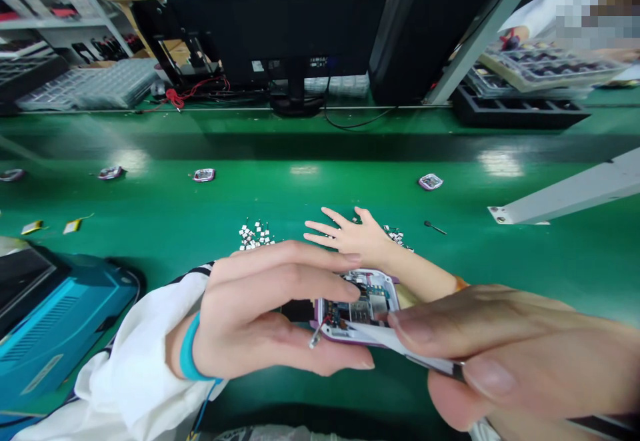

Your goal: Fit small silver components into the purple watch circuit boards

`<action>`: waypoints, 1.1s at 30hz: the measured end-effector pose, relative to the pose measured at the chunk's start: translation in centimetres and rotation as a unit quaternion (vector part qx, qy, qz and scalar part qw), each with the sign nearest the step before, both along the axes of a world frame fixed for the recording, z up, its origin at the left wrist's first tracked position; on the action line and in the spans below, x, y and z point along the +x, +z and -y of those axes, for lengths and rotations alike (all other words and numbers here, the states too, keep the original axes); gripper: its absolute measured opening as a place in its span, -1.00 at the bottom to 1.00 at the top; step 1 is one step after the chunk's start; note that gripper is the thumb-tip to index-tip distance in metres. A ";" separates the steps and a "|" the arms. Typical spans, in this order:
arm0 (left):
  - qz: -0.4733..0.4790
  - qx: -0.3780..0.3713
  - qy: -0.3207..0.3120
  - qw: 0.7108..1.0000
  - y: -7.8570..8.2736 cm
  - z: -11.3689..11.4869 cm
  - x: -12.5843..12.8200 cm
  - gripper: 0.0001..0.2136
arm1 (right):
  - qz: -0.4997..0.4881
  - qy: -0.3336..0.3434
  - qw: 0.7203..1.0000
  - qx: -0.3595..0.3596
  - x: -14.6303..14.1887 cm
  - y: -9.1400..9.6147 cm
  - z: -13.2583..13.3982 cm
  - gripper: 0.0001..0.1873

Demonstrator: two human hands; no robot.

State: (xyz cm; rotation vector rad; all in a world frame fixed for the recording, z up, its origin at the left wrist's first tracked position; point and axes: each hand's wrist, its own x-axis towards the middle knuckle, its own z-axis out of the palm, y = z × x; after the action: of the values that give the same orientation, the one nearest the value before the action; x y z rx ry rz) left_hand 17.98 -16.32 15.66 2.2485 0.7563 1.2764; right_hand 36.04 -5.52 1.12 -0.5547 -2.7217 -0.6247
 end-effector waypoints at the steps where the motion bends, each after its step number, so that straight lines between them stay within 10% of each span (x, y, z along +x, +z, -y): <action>1: 0.001 -0.004 -0.002 1.000 0.0 0.0 0.0 -0.70 | 0.017 0.005 0.994 0.110 0.5 0.2 -0.4 -0.54; 4: 0.003 -0.005 -0.004 1.000 0.0 0.0 -0.1 -0.68 | 0.106 0.049 0.977 0.180 1.7 0.7 -1.4 -0.44; 7: -0.003 0.005 -0.010 1.000 0.0 0.0 -0.2 -0.67 | 0.196 0.077 0.976 -0.056 2.6 1.0 -2.0 -0.30; 11: -0.011 0.019 -0.005 1.000 -0.1 0.0 -0.2 -0.65 | 0.186 0.054 0.964 -0.183 3.9 0.6 -2.3 -0.45; 20: 0.002 0.010 -0.013 1.000 0.0 -0.1 -0.2 -0.67 | 0.186 0.088 0.965 -0.161 8.2 -1.0 -2.3 -0.58; 33: 0.003 0.015 -0.013 1.000 0.3 0.0 -0.3 -0.70 | 0.006 -0.059 0.965 -0.255 17.3 -0.3 1.1 -0.55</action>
State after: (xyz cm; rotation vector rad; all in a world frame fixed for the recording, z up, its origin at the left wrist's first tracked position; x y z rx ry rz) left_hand 17.72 -16.31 15.93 2.2695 0.7087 1.2903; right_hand 53.33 -6.58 0.85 -0.8351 -2.8736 0.0663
